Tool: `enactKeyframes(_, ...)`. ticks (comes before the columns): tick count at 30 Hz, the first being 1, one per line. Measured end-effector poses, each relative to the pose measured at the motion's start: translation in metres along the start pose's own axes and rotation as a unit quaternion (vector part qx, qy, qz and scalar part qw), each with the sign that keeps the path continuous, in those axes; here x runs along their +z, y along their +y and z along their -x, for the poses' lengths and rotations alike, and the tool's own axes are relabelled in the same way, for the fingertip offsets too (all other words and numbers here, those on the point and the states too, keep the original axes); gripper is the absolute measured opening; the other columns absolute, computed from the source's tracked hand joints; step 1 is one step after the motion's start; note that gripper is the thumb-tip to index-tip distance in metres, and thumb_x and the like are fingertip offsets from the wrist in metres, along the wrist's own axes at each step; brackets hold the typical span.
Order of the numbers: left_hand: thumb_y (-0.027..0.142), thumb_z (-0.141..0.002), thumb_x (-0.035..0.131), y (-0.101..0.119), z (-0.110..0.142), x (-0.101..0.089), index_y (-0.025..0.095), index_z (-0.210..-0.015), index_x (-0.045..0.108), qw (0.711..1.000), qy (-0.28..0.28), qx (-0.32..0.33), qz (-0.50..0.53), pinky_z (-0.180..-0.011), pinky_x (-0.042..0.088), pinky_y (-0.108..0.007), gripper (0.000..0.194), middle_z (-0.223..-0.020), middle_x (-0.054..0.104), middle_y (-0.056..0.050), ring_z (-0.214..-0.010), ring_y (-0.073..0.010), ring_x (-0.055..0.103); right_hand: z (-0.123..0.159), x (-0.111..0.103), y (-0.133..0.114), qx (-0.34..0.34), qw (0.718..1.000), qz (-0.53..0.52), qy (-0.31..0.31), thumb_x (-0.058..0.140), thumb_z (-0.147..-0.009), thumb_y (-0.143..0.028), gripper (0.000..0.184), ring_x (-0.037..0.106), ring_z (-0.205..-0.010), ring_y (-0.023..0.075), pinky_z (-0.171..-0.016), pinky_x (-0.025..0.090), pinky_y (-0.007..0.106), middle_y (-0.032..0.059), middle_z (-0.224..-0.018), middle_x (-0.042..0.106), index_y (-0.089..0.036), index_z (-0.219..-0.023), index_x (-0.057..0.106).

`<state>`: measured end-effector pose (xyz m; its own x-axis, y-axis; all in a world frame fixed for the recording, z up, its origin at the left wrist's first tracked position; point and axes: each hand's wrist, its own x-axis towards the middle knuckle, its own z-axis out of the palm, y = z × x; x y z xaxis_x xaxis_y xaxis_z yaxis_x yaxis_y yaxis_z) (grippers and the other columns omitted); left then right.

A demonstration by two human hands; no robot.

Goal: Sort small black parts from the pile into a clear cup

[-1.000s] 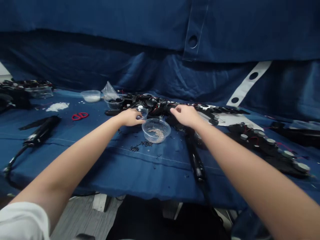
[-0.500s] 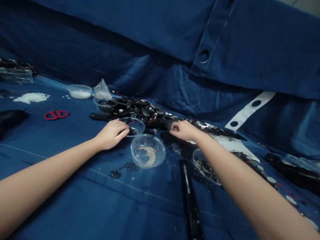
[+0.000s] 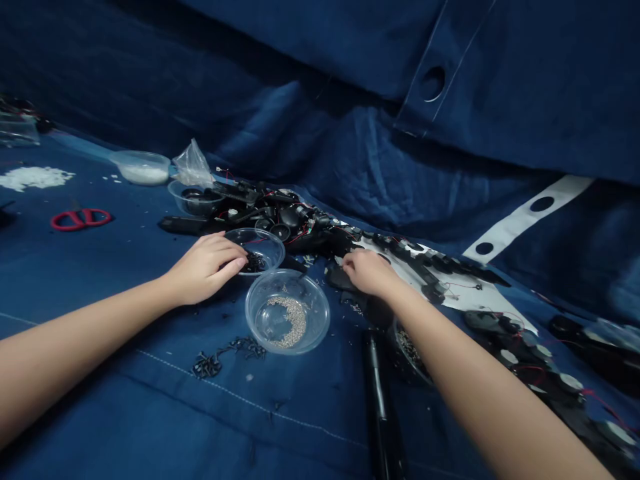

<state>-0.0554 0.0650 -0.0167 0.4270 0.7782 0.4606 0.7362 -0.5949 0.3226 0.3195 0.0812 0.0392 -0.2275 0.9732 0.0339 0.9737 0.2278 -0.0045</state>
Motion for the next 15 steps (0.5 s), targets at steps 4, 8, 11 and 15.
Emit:
enactKeyframes(4,0.055,-0.1,0.036,0.001,0.001,0.0,0.028,-0.099,0.079,1.0,0.005,0.007,0.004,-0.128,0.033,-0.054,0.051,-0.113,0.08,-0.004,-0.112,-0.0265,0.071,0.0,-0.022,0.008,0.006,0.999,-0.043,0.031,0.055,-0.092,-0.017,0.019,0.067,-0.101,0.0233,-0.092,0.048,0.033,0.0087,-0.111,0.075,-0.023,-0.096,0.073)
enactKeyframes(8,0.052,-0.103,0.037,0.002,0.002,0.0,0.026,-0.1,0.079,1.0,0.009,0.021,0.01,-0.127,0.034,-0.056,0.049,-0.112,0.079,-0.004,-0.111,-0.0259,0.072,0.002,-0.042,0.02,0.039,0.994,-0.093,0.049,0.051,-0.096,-0.023,0.015,0.067,-0.09,0.0218,-0.082,0.049,0.031,0.0072,-0.1,0.075,-0.023,-0.1,0.066)
enactKeyframes(11,0.05,-0.104,0.038,0.002,0.003,0.0,0.025,-0.101,0.078,0.999,0.012,0.027,0.013,-0.126,0.035,-0.056,0.048,-0.111,0.079,-0.004,-0.111,-0.0253,0.072,0.0,-0.05,0.027,0.067,0.986,-0.141,0.06,0.043,-0.099,-0.028,0.022,0.069,-0.085,0.0208,-0.076,0.05,0.03,0.0052,-0.092,0.075,-0.023,-0.109,0.063)
enactKeyframes(15,0.05,-0.103,0.037,0.003,0.002,0.0,0.024,-0.1,0.078,0.999,0.012,0.026,0.014,-0.126,0.034,-0.056,0.048,-0.109,0.079,-0.005,-0.11,-0.0251,0.071,-0.011,-0.052,0.023,0.099,0.974,-0.185,0.086,0.03,-0.1,-0.027,0.04,0.072,-0.099,0.0209,-0.084,0.054,0.031,0.0077,-0.109,0.078,-0.022,-0.122,0.064)
